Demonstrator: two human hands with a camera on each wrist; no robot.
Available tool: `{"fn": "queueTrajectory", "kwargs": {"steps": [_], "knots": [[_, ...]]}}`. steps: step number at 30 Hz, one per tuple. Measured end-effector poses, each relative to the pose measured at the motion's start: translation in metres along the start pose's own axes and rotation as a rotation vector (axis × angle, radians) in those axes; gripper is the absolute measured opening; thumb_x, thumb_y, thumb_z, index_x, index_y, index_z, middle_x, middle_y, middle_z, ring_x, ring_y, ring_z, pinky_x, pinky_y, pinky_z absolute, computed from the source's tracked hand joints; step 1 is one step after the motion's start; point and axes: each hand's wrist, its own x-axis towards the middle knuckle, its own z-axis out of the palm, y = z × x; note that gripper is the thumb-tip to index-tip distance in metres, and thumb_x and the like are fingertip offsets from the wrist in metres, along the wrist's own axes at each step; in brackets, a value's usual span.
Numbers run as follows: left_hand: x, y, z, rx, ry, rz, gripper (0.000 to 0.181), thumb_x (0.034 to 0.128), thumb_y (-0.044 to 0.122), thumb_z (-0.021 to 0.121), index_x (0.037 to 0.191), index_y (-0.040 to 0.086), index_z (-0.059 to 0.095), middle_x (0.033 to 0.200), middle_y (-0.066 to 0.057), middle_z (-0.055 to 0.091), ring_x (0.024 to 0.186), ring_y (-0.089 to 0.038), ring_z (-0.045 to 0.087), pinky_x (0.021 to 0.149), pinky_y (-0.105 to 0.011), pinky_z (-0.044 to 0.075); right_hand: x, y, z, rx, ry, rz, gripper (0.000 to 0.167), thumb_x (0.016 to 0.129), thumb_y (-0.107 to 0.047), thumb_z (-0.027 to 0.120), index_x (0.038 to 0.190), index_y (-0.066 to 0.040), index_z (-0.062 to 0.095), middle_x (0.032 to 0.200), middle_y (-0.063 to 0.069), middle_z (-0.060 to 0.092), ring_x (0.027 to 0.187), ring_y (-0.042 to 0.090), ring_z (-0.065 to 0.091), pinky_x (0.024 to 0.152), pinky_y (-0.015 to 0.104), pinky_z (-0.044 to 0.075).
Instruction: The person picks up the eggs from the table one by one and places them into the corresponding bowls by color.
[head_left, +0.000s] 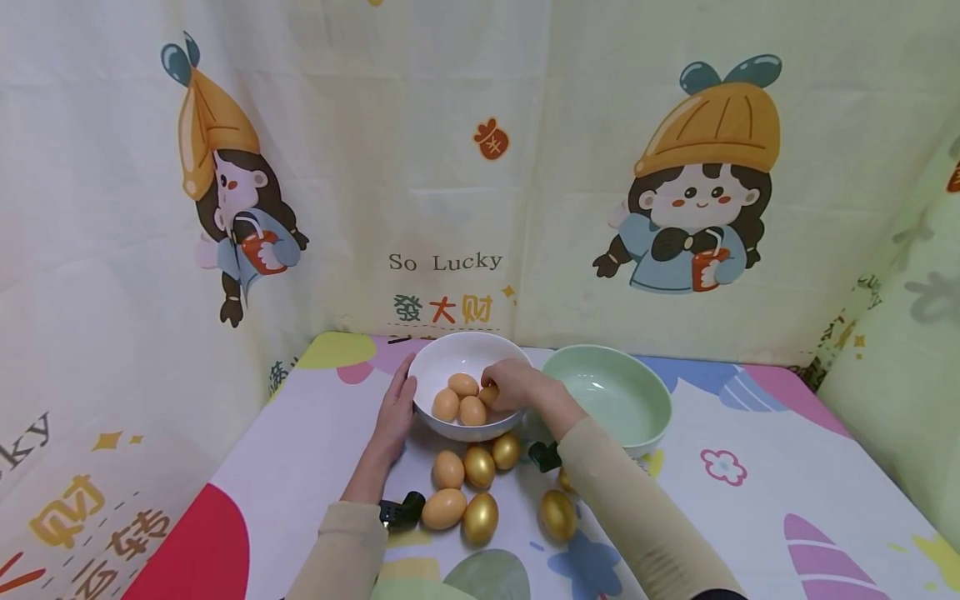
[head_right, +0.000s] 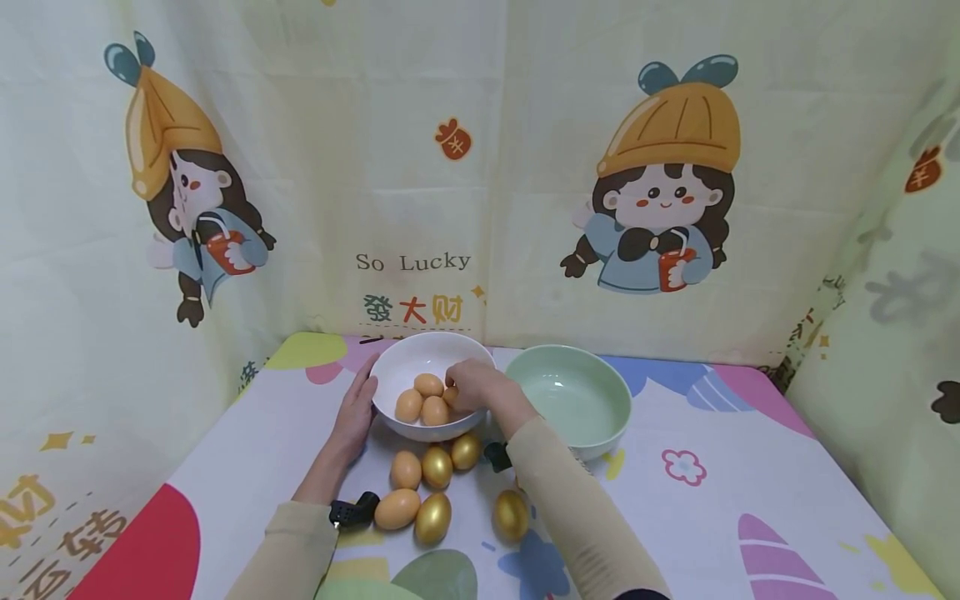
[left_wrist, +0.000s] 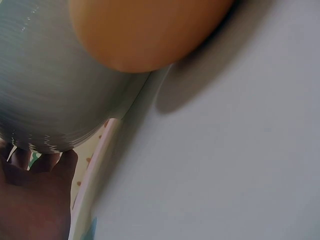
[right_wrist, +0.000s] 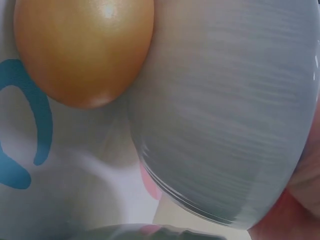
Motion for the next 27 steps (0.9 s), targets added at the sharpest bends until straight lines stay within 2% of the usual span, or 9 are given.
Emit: {"fn": "queueTrajectory", "kwargs": {"steps": [5,12,20,27], "knots": [[-0.001,0.001,0.001,-0.002,0.007,-0.011,0.055,0.1102,0.036,0.036,0.162,0.021,0.024,0.165,-0.004,0.025,0.149,-0.027,0.025,0.118,-0.048,0.026,-0.001,0.0,-0.001,0.04,-0.022,0.018,0.029,0.086,-0.011,0.074,0.115,-0.008,0.071,0.091,0.001,0.062,0.084,0.018,0.054,0.078,0.029,0.046],[0.0,0.002,0.001,0.0,0.007,-0.013,0.055,0.11,0.037,0.036,0.162,0.022,0.025,0.165,-0.004,0.026,0.149,-0.028,0.026,0.118,-0.049,0.027,-0.004,0.005,-0.004,0.104,0.015,0.024,0.039,0.085,-0.01,0.075,0.123,-0.007,0.068,0.115,0.008,0.066,0.098,0.021,0.057,0.096,0.035,0.05],[0.001,0.001,0.001,0.009,0.005,-0.01,0.056,0.1099,0.039,0.036,0.162,0.022,0.025,0.165,-0.004,0.025,0.149,-0.028,0.025,0.118,-0.049,0.026,-0.018,0.006,-0.012,0.178,0.076,-0.016,0.04,0.088,-0.009,0.074,0.127,-0.003,0.066,0.122,0.012,0.065,0.108,0.026,0.058,0.1,0.039,0.049],[0.001,0.001,0.0,0.004,0.0,-0.009,0.055,0.1103,0.038,0.035,0.162,0.022,0.024,0.165,-0.004,0.024,0.15,-0.028,0.024,0.118,-0.048,0.026,-0.034,0.001,-0.02,0.219,0.118,-0.002,0.045,0.09,-0.013,0.076,0.132,-0.004,0.063,0.132,0.016,0.06,0.119,0.034,0.057,0.099,0.043,0.05]]}}
